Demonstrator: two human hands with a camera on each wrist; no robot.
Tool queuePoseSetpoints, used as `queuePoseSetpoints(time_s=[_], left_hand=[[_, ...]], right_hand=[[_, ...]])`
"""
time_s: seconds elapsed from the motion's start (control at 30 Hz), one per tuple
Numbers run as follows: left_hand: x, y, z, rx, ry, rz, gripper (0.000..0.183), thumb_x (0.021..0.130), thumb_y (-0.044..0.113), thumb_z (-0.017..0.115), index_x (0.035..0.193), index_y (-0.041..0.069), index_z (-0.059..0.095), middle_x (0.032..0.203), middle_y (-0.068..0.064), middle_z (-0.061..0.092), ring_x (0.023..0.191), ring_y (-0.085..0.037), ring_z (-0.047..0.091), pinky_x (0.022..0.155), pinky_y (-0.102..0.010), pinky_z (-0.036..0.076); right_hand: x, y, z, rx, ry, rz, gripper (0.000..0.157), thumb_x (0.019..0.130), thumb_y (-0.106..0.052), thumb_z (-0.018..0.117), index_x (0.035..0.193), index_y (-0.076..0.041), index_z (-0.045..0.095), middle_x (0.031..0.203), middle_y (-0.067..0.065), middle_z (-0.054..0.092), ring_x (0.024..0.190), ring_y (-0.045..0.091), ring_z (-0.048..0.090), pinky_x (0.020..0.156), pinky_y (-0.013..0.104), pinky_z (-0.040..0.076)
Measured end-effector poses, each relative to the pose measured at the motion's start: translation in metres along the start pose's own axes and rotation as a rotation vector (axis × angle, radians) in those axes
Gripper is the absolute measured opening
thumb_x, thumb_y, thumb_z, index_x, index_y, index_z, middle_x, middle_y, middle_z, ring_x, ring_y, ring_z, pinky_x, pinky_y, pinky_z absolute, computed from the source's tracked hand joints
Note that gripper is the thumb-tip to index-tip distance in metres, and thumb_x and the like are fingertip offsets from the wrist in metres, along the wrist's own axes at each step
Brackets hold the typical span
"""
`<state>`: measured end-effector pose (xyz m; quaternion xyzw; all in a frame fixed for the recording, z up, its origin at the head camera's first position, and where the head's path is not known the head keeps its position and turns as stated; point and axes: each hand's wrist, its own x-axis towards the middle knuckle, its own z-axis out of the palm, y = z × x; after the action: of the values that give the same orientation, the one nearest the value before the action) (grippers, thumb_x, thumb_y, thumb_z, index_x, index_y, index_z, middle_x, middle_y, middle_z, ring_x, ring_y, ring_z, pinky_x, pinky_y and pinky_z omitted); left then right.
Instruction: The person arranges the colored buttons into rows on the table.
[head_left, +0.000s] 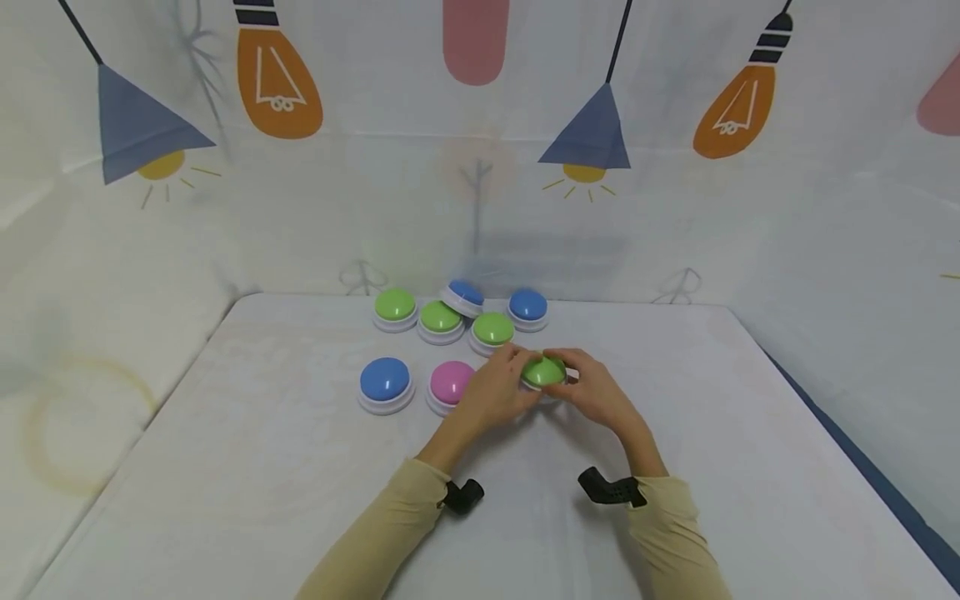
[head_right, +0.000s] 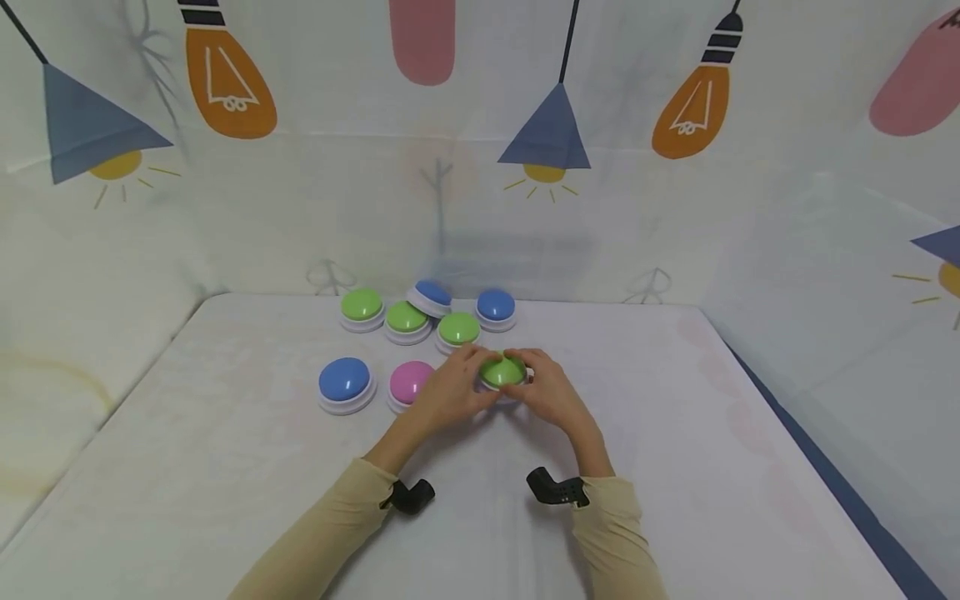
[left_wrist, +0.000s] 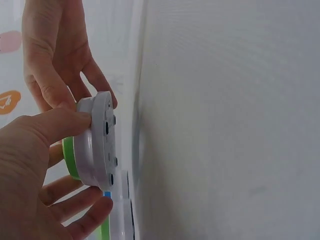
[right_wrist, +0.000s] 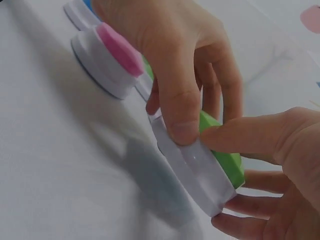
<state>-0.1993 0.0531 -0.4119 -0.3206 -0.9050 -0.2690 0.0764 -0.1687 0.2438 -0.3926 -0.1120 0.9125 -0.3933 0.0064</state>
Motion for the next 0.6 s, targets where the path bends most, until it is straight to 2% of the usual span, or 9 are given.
queuePoseSetpoints(time_s=[0.3,0.6], left_hand=[[-0.0076,0.0027,-0.0030,0.044,-0.047,-0.022,0.058,0.083,0.036,0.078,0.133,0.013,0.058,0.124,-0.007,0.055,0.103,-0.021,0.062,0.089,-0.034,0.053],[-0.0108,0.0043,-0.0037,0.090,-0.080,-0.021,0.060,0.082,0.038,0.079,0.132,0.012,0.057,0.124,-0.006,0.057,0.104,-0.019,0.062,0.091,-0.032,0.052]], right_hand=[[-0.0007,0.0041,0.0041,0.032,-0.039,-0.035,0.056,0.084,-0.008,0.075,0.135,0.003,0.054,0.137,0.024,0.051,0.127,0.041,0.049,0.101,0.053,0.047],[-0.0030,0.0013,0.0047,0.021,-0.070,-0.053,0.056,0.082,-0.008,0.076,0.132,0.004,0.055,0.134,0.025,0.051,0.123,0.044,0.051,0.099,0.055,0.047]])
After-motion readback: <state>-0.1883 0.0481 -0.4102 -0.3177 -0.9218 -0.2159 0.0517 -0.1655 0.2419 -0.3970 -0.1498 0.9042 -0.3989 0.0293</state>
